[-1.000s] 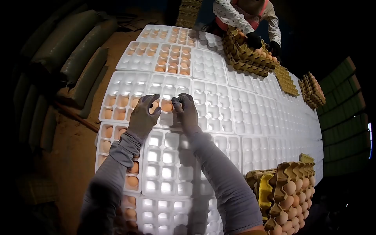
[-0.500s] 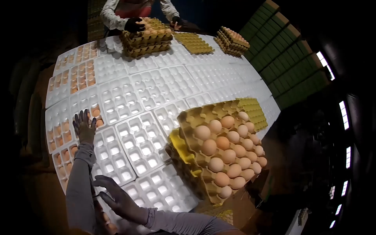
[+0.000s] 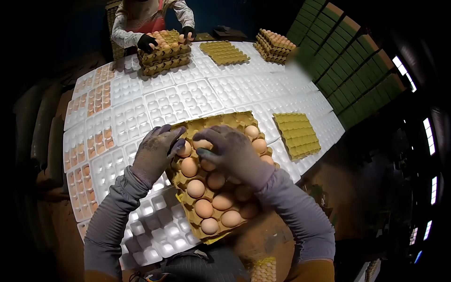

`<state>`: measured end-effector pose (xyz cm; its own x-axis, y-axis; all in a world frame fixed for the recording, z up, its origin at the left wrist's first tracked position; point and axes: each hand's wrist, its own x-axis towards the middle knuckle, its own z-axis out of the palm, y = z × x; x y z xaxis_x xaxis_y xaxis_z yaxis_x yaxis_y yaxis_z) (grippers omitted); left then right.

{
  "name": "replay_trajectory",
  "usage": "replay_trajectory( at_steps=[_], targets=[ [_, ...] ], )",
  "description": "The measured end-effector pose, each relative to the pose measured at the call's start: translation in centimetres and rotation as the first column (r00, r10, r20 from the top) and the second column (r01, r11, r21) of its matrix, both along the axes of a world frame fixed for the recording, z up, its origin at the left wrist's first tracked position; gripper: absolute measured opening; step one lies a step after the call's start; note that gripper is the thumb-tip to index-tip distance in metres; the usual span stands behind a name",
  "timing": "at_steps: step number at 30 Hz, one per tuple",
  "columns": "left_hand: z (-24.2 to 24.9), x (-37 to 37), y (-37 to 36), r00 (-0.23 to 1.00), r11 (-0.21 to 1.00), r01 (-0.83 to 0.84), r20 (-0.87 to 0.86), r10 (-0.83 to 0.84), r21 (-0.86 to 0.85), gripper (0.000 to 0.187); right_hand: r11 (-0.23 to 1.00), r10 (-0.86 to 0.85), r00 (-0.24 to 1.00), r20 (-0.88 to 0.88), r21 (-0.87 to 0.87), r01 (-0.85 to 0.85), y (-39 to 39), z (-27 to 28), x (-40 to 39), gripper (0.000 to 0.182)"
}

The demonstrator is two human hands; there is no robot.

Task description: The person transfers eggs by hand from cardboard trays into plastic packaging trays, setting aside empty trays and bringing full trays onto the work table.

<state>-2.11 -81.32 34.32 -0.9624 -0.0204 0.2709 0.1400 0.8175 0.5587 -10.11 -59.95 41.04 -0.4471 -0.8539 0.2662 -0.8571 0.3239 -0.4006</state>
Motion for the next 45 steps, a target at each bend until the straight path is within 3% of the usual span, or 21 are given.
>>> replay_trajectory(
  at_steps=[1,5,8,11,13,15,17,21,22,25,27,29,31,34,36,37,39,40,41,43,45],
  targets=[
    [-0.1,0.1,0.4,1.000,0.999,-0.028,0.012,0.028,-0.015,0.045,0.996,0.077,0.975,-0.207,-0.029,-0.085,-0.6,-1.7,-2.8,0.029],
    [0.8,0.6,1.4,1.000,0.993,-0.007,0.027,0.010,-0.120,0.047,0.958,0.277,0.960,-0.031,0.081,-0.274,-1.5,-3.8,-7.0,0.040],
    [0.9,0.9,1.9,0.997,0.990,-0.065,0.048,0.059,0.127,0.044,0.994,0.101,0.808,0.581,-0.028,-0.105,-1.0,-1.7,-7.9,0.050],
    [1.2,1.8,1.4,0.978,0.573,-0.135,0.017,0.207,0.808,0.042,0.976,0.096,0.361,0.928,-0.158,0.147,0.2,2.1,-7.5,0.028],
    [1.6,3.3,1.0,0.981,0.179,-0.150,0.123,0.153,0.972,0.038,0.978,0.061,0.568,0.821,0.064,-0.198,-0.3,0.5,-9.0,0.028],
    [1.9,3.9,0.9,0.910,0.500,-0.382,0.411,0.056,0.777,0.032,0.882,0.306,0.947,0.096,0.346,-0.320,-0.3,0.3,-6.0,0.044],
    [-0.5,3.4,3.8,0.986,0.978,-0.167,0.038,0.163,0.123,0.037,0.810,0.348,0.937,-0.018,0.510,-0.291,-1.8,-2.0,-5.6,0.035],
    [-2.9,2.8,3.2,0.982,0.981,-0.183,0.065,0.179,0.059,0.038,0.705,0.457,0.883,-0.107,0.649,-0.286,-2.8,-1.0,-6.5,0.028],
    [3.6,3.5,6.0,0.937,0.992,-0.121,0.325,0.128,-0.043,0.048,0.701,0.482,0.859,-0.172,0.665,-0.259,-4.0,-3.7,-6.5,0.031],
    [3.8,4.6,5.6,0.902,0.772,-0.346,0.415,0.118,0.533,0.041,0.645,0.559,0.799,-0.222,0.722,-0.251,-5.5,-4.8,-6.0,0.038],
    [3.2,6.1,4.4,0.944,0.813,-0.191,0.329,0.000,0.549,0.037,0.581,0.601,0.774,-0.197,0.773,-0.255,-4.9,-4.0,-5.8,0.041],
    [4.9,6.9,6.4,0.979,0.997,0.035,0.203,-0.020,-0.070,0.042,0.615,0.572,0.798,-0.192,0.744,-0.262,-4.2,-3.2,-5.6,0.040],
    [5.6,7.3,9.3,0.942,0.996,-0.051,0.327,0.072,-0.074,0.049,0.624,0.550,0.818,-0.170,0.734,-0.267,-3.1,-1.8,-6.4,0.042],
    [5.9,7.5,10.4,0.939,0.887,-0.006,0.302,0.164,-0.461,0.056,0.820,0.298,0.923,0.244,0.428,-0.379,0.1,-0.8,-8.0,0.035],
    [6.1,7.4,11.2,0.933,0.886,-0.034,0.303,0.194,-0.462,0.055,0.958,0.278,0.354,0.893,-0.231,-0.171,2.8,-0.7,-7.9,0.033],
    [6.1,7.3,11.3,0.928,0.869,-0.025,0.311,0.204,-0.493,0.055,0.958,0.279,0.354,0.893,-0.231,-0.172,2.3,-1.2,-8.0,0.033],
    [6.1,7.1,11.3,0.918,0.848,-0.026,0.324,0.230,-0.529,0.055,0.774,0.607,0.371,0.703,-0.415,-0.479,0.5,-2.2,-8.1,0.041],
    [5.8,6.9,11.1,0.952,0.872,-0.008,0.263,0.156,-0.489,0.050,0.804,0.533,0.625,0.571,-0.113,-0.583,0.1,-1.8,-7.1,0.044],
    [5.3,7.0,10.5,0.973,0.890,0.003,0.206,0.102,-0.455,0.045,0.823,0.477,0.860,0.179,0.252,-0.509,2.4,1.5,-4.4,0.037],
    [3.4,7.7,9.8,0.924,0.944,-0.285,0.216,0.316,-0.164,0.045,0.838,0.392,0.906,-0.160,0.469,-0.279,0.2,-3.0,-1.9,0.036],
    [3.8,9.0,10.1,0.836,0.836,-0.525,0.283,0.471,0.159,0.047,0.846,0.332,0.926,-0.178,0.491,-0.209,1.0,-2.7,-0.3,0.034]
  ],
)
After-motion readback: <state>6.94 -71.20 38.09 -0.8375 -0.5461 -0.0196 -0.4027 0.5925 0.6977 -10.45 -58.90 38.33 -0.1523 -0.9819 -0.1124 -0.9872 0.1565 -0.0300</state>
